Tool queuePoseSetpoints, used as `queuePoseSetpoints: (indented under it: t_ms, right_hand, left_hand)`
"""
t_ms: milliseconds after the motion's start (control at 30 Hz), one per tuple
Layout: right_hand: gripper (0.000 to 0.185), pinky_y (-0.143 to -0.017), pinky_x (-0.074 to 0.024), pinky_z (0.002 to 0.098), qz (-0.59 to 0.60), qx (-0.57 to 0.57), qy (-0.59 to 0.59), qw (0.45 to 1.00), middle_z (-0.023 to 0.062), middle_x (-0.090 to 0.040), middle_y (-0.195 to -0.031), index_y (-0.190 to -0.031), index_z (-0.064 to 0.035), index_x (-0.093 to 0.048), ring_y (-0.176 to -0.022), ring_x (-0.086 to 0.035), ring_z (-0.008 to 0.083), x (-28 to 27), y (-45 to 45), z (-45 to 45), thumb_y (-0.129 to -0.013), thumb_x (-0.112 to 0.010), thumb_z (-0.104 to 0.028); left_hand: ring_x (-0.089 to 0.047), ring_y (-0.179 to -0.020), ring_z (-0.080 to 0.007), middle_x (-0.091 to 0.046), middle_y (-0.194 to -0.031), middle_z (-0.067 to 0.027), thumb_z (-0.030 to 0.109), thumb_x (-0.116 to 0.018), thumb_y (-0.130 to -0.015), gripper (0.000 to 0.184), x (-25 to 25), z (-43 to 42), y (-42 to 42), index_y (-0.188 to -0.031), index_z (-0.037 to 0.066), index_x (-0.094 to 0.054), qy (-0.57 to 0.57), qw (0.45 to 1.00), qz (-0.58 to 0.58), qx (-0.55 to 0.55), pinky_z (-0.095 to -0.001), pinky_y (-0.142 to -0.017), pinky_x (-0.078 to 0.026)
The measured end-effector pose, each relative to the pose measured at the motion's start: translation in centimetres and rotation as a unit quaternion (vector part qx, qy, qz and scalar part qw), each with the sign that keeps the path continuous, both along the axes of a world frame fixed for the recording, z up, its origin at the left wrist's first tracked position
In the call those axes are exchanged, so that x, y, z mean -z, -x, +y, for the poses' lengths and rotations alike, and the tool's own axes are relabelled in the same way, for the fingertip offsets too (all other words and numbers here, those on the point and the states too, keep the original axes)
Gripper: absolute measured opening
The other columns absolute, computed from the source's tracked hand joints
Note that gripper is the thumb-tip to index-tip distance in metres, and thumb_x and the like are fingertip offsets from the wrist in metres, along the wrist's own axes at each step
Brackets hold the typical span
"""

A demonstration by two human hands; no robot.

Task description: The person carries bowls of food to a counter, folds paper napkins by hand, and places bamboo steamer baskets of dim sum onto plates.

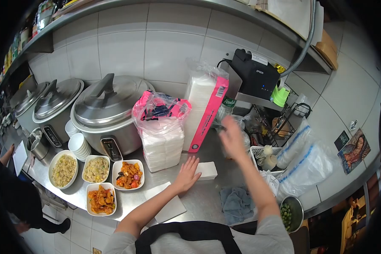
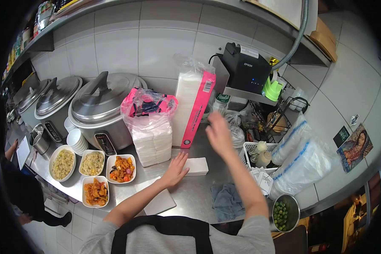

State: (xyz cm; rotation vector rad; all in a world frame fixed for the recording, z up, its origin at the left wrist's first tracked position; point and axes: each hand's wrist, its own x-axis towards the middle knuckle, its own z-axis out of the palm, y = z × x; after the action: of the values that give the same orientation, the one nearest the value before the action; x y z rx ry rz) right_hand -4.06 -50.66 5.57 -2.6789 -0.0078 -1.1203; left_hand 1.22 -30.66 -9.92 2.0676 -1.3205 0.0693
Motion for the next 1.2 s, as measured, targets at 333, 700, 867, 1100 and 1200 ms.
queuePoseSetpoints:
  t_ms: [333, 700, 867, 1100, 1200]
  right_hand:
    - [0.065, -0.09, -0.039, 0.0431, -0.097, 0.301, -0.094, 0.944, 0.0252, -0.052, -0.113, -0.128, 0.0014, -0.033, -0.103, -0.051, 0.0383, -24.5, -8.8, -16.8, -0.075, -0.064, -0.021]
    - [0.055, -0.059, -0.0513, 0.0242, -0.052, -0.038, -0.292, 0.954, 0.0062, -0.061, -0.086, -0.125, -0.005, -0.037, -0.076, -0.061, 0.0142, -24.1, 4.7, -5.5, -0.074, -0.058, 0.005]
    - [0.043, -0.058, -0.0533, 0.0265, 0.186, -0.005, -0.317, 0.93, 0.0062, -0.059, -0.089, -0.112, -0.0066, -0.043, -0.078, -0.06, 0.0132, -21.2, 17.7, 4.9, -0.073, -0.06, 0.003]
    - [0.023, -0.069, -0.0464, 0.0274, 0.319, 0.037, -0.265, 0.909, 0.0051, -0.057, -0.087, -0.093, -0.0019, -0.052, -0.079, -0.054, 0.0123, -20.4, 31.4, 10.7, -0.072, -0.055, 0.007]
    - [0.021, -0.069, -0.0437, 0.0287, 0.315, 0.081, -0.386, 0.863, 0.0055, -0.057, -0.081, -0.087, -0.0005, -0.056, -0.077, -0.053, 0.0132, -21.8, 36.2, 12.9, -0.069, -0.05, 0.007]
  left_hand:
    - [-0.036, -0.124, -0.0308, -0.037, -0.134, -0.0162, 0.023, -0.054, -0.085, 0.048, -5.6, 13.4, 4.3, -0.129, 0.009, -0.04, 0.111, 0.93, 0.335, 0.1, -0.0394, -0.101, -0.029]
    - [-0.037, -0.123, -0.0218, -0.037, -0.134, -0.0119, 0.016, -0.055, -0.085, 0.058, -11.1, 6.3, 2.5, -0.135, 0.007, -0.028, 0.219, 0.761, 0.527, 0.309, -0.0371, -0.099, -0.033]
    - [-0.034, -0.124, -0.0241, -0.027, -0.138, -0.0131, 0.041, -0.066, -0.076, 0.088, -15.1, -2.9, 8.1, -0.139, 0.013, -0.012, 0.266, 0.442, 0.729, 0.449, -0.0397, -0.096, -0.038]
    - [-0.031, -0.125, -0.0229, -0.027, -0.137, -0.0077, 0.049, -0.07, -0.068, 0.096, -15.4, -5.4, 21.1, -0.139, 0.019, -0.014, 0.142, 0.329, 0.803, 0.477, -0.0451, -0.095, -0.038]
    - [-0.038, -0.121, -0.0267, -0.034, -0.134, -0.0088, 0.049, -0.071, -0.067, 0.09, -15.8, -6.2, 27.0, -0.136, 0.018, -0.023, 0.06, 0.246, 0.804, 0.538, -0.0491, -0.093, -0.04]
